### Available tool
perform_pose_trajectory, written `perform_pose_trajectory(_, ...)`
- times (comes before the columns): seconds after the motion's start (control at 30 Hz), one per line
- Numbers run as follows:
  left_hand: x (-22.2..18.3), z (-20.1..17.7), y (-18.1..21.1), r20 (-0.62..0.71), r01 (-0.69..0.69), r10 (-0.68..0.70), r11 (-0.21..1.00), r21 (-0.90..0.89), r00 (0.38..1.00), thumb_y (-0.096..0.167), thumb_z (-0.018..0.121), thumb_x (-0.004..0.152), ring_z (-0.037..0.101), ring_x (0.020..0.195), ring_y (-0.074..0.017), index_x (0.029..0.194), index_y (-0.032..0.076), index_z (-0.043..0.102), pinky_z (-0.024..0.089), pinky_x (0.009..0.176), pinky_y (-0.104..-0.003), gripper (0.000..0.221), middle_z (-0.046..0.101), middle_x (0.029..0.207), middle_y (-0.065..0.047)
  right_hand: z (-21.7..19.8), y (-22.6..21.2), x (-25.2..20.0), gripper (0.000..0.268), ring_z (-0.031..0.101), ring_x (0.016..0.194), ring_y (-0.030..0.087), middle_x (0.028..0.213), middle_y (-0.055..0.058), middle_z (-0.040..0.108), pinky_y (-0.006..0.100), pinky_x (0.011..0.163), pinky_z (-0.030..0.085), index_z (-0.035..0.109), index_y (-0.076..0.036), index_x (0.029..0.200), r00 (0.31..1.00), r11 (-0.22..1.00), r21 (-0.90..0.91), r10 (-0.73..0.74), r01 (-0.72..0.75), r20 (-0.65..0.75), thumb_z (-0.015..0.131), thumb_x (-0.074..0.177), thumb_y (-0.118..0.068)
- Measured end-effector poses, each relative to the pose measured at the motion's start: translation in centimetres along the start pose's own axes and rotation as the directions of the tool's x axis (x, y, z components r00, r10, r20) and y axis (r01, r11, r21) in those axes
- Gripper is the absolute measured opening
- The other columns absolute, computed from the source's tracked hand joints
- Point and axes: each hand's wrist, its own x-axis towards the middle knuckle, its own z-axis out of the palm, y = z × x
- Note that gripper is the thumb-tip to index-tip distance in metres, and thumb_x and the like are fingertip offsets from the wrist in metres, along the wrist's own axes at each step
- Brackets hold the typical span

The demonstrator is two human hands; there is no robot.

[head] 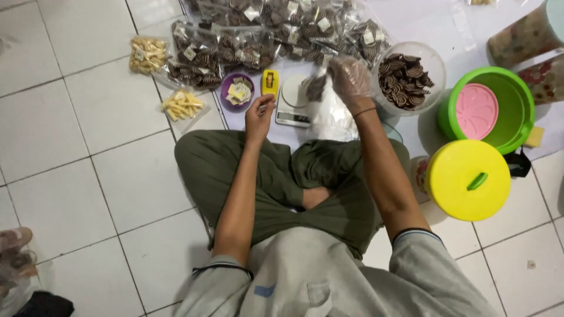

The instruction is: Weighing chocolate swirl cookies on a digital scale and placing them into plastic bags for packaging.

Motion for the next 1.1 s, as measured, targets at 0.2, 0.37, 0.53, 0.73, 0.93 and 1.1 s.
perform_pose_trajectory(0.2, 0.0, 0.2, 0.0, 0.009, -0.021, 0.021, 1.000, -0.007, 1.000, 0.011, 0.062, 0.099, 0.070, 0.100, -0.0165, 0.120, 0.002, 0.067, 0.057, 0.090, -0.028, 0.023, 0.073, 0.112, -0.008, 1.6, 0.1, 0.9, 0.023, 0.050, 0.045, 0.010, 0.063, -0.003, 0.065, 0.027, 0.039, 0.041, 0.063, -0.014, 0.075, 0.989, 0.975, 0.183, -0.111, 0.128, -0.103, 0.074, 0.094, -0.007)
perform_pose_trajectory(0.37, -0.3, 0.2, 0.0, 0.001, 0.034, -0.034, 0.999, -0.039, 0.999, 0.008, 0.063, 0.097, 0.070, 0.098, -0.0180, 0.120, 0.002, 0.067, 0.057, 0.090, -0.029, 0.025, 0.073, 0.111, -0.009, -0.5, -1.8, -0.1, 0.010, 0.060, 0.055, 0.013, 0.075, 0.004, 0.072, 0.027, 0.052, 0.053, 0.070, -0.005, 0.084, 0.990, 0.923, 0.378, -0.028, 0.079, -0.138, 0.075, 0.088, 0.003)
perform_pose_trajectory(0.53, -0.2, 0.3, -1.2, -0.045, 0.044, -0.046, 0.998, -0.048, 0.998, 0.016, 0.066, 0.099, 0.073, 0.099, -0.0280, 0.121, 0.007, 0.071, 0.058, 0.090, -0.042, 0.024, 0.072, 0.109, -0.017, 5.8, 1.4, -3.2, 0.007, 0.073, 0.085, 0.034, 0.081, 0.010, 0.074, 0.049, 0.069, 0.059, 0.077, -0.019, 0.093, 0.956, 0.879, 0.378, 0.262, -0.292, 0.130, 0.076, 0.089, -0.014)
perform_pose_trajectory(0.73, -0.2, 0.4, -0.9, -0.046, 0.046, -0.048, 0.998, -0.050, 0.998, 0.014, 0.067, 0.099, 0.073, 0.097, -0.0259, 0.120, 0.007, 0.071, 0.058, 0.089, -0.041, 0.023, 0.072, 0.108, -0.016, 7.8, 3.1, -5.6, 0.013, 0.074, 0.096, 0.030, 0.094, 0.009, 0.077, 0.044, 0.080, 0.060, 0.078, -0.021, 0.103, 0.820, 0.755, 0.356, 0.411, -0.551, 0.397, 0.075, 0.090, -0.022)
perform_pose_trajectory(0.93, -0.3, 0.4, -0.8, -0.054, 0.061, -0.064, 0.997, -0.055, 0.996, 0.016, 0.067, 0.098, 0.074, 0.098, -0.0266, 0.120, 0.007, 0.072, 0.058, 0.089, -0.041, 0.024, 0.072, 0.108, -0.017, 6.5, 3.8, -6.3, 0.010, 0.072, 0.064, 0.018, 0.072, 0.004, 0.073, 0.033, 0.064, 0.056, 0.078, -0.017, 0.091, 0.795, 0.677, 0.436, 0.406, -0.593, 0.451, 0.069, 0.086, -0.015)
perform_pose_trajectory(1.1, -0.1, 0.3, -1.3, -0.059, 0.064, -0.067, 0.997, -0.045, 0.996, 0.017, 0.068, 0.099, 0.074, 0.097, -0.0241, 0.119, 0.008, 0.073, 0.058, 0.088, -0.039, 0.022, 0.073, 0.107, -0.015, 5.6, 4.0, -6.7, 0.010, 0.072, 0.061, 0.016, 0.073, 0.005, 0.074, 0.030, 0.059, 0.056, 0.078, -0.017, 0.091, 0.745, 0.648, 0.405, 0.413, -0.645, 0.524, 0.071, 0.085, -0.017)
